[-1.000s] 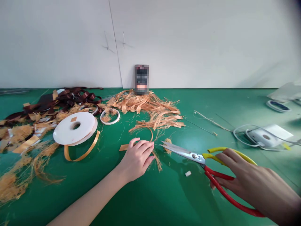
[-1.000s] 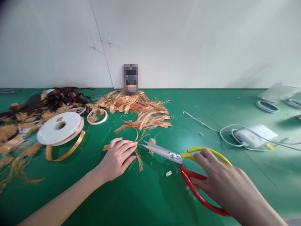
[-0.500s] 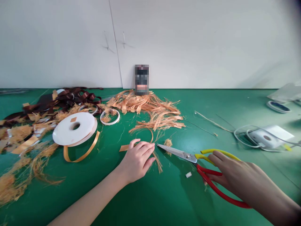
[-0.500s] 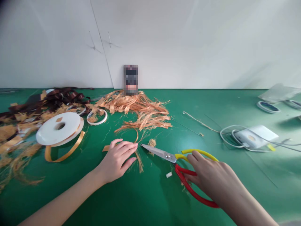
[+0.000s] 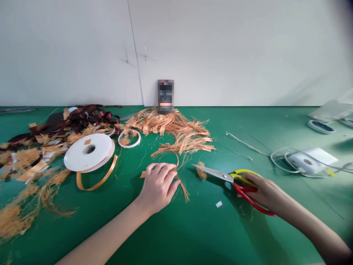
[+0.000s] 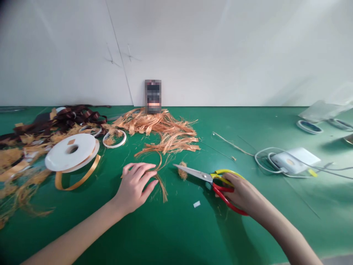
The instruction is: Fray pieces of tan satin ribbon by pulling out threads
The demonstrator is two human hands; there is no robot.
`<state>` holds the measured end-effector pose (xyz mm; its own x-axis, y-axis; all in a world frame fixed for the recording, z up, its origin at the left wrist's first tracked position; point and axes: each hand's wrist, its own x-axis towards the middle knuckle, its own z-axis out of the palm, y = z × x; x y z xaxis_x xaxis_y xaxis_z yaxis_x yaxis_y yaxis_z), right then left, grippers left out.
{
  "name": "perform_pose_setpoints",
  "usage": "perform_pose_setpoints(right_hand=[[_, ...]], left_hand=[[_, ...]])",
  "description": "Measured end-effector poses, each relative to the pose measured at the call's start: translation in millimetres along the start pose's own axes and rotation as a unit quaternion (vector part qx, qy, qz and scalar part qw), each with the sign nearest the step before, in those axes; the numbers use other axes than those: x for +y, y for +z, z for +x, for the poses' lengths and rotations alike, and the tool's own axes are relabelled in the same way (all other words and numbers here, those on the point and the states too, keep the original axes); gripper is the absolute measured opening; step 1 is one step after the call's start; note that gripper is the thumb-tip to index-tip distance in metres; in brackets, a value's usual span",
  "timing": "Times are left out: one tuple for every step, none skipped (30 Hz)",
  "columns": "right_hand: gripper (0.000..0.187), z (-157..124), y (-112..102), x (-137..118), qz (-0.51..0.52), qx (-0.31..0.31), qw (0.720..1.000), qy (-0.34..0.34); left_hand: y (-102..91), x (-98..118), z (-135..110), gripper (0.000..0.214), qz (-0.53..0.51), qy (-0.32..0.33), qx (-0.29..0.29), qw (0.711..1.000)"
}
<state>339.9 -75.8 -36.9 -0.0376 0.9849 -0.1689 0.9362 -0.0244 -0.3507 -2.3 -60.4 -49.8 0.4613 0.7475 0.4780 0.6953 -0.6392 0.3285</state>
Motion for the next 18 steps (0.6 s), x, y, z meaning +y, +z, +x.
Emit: perform_pose_setpoints(right_hand=[[0.02, 1.3, 0.2, -1.9, 0.044, -0.025, 0.999, 0.007], [0.024, 2.1, -0.1, -4.5, 0.085, -0.033, 0.996, 0.016], [0.028, 2.4, -0.9, -7.7, 0.123, -0.042, 0.991, 0.018], [0.031, 2.4, -2.1, -11.4, 0.151, -0.047, 0.987, 0.015], [0.032, 2.3, -3.5, -15.7, 0.169, -0.045, 0.985, 0.008], [0.031, 2.2, -4.8, -20.6, 0.177, -0.04, 0.983, 0.003], [0.03, 2.3, -5.8, -26.0, 0.18, -0.035, 0.983, -0.002], [0.029, 2.5, -6.3, -31.7, 0.179, -0.031, 0.983, -0.007], [0.027, 3.0, -6.2, -37.4, 0.18, -0.028, 0.983, -0.01], [0.026, 3.8, -5.4, -42.9, 0.183, -0.025, 0.983, -0.011], [0.025, 4.8, -3.9, -47.8, 0.19, -0.025, 0.981, -0.012], [0.026, 6.1, -2.1, -51.6, 0.198, -0.022, 0.98, -0.011], [0.027, 7.5, 0.1, -54.1, 0.203, -0.016, 0.979, -0.008], [0.028, 9.0, 2.4, -55.2, 0.203, -0.004, 0.979, -0.001], [0.03, 10.5, 4.4, -54.8, 0.196, 0.012, 0.981, 0.01], [0.032, 11.9, 6.2, -53.0, 0.181, 0.033, 0.983, 0.024], [0.033, 13.2, 7.3, -49.9, 0.16, 0.063, 0.984, 0.039], [0.034, 14.3, 7.9, -46.0, 0.137, 0.1, 0.984, 0.053]], left_hand=[[-0.6, 3.6, 1.6, 0.018, 0.001, -0.008, 0.012, 1.0], [-0.8, 7.6, 4.4, 0.018, -0.001, -0.018, 0.019, 1.0], [-0.2, 12.0, 8.4, 0.018, -0.007, -0.03, 0.023, 0.999], [1.4, 16.3, 13.6, 0.019, -0.012, -0.046, 0.023, 0.999], [4.5, 20.5, 19.8, 0.022, -0.019, -0.059, 0.019, 0.998], [9.1, 24.2, 26.5, 0.028, -0.022, -0.065, 0.014, 0.998], [15.4, 27.4, 33.2, 0.036, -0.018, -0.063, 0.005, 0.998], [23.1, 30.1, 39.4, 0.044, -0.008, -0.047, -0.001, 0.999], [31.8, 32.2, 44.6, 0.048, 0.004, -0.027, -0.012, 1.0], [40.7, 33.8, 48.5, 0.044, 0.019, -0.009, -0.025, 0.999], [48.9, 35.0, 50.9, 0.03, 0.035, 0.007, -0.036, 0.999], [55.4, 35.6, 52.0, 0.016, 0.045, 0.018, -0.037, 0.998], [59.2, 35.6, 52.0, 0.01, 0.053, 0.029, -0.032, 0.998], [59.3, 34.5, 51.3, 0.011, 0.059, 0.039, -0.022, 0.997], [55.2, 32.0, 50.3, 0.014, 0.063, 0.047, -0.005, 0.997], [46.9, 27.6, 49.3, 0.016, 0.069, 0.053, 0.017, 0.996], [34.6, 20.8, 48.5, 0.017, 0.078, 0.056, 0.043, 0.994], [19.1, 11.5, 47.9, 0.017, 0.1, 0.06, 0.067, 0.991]])
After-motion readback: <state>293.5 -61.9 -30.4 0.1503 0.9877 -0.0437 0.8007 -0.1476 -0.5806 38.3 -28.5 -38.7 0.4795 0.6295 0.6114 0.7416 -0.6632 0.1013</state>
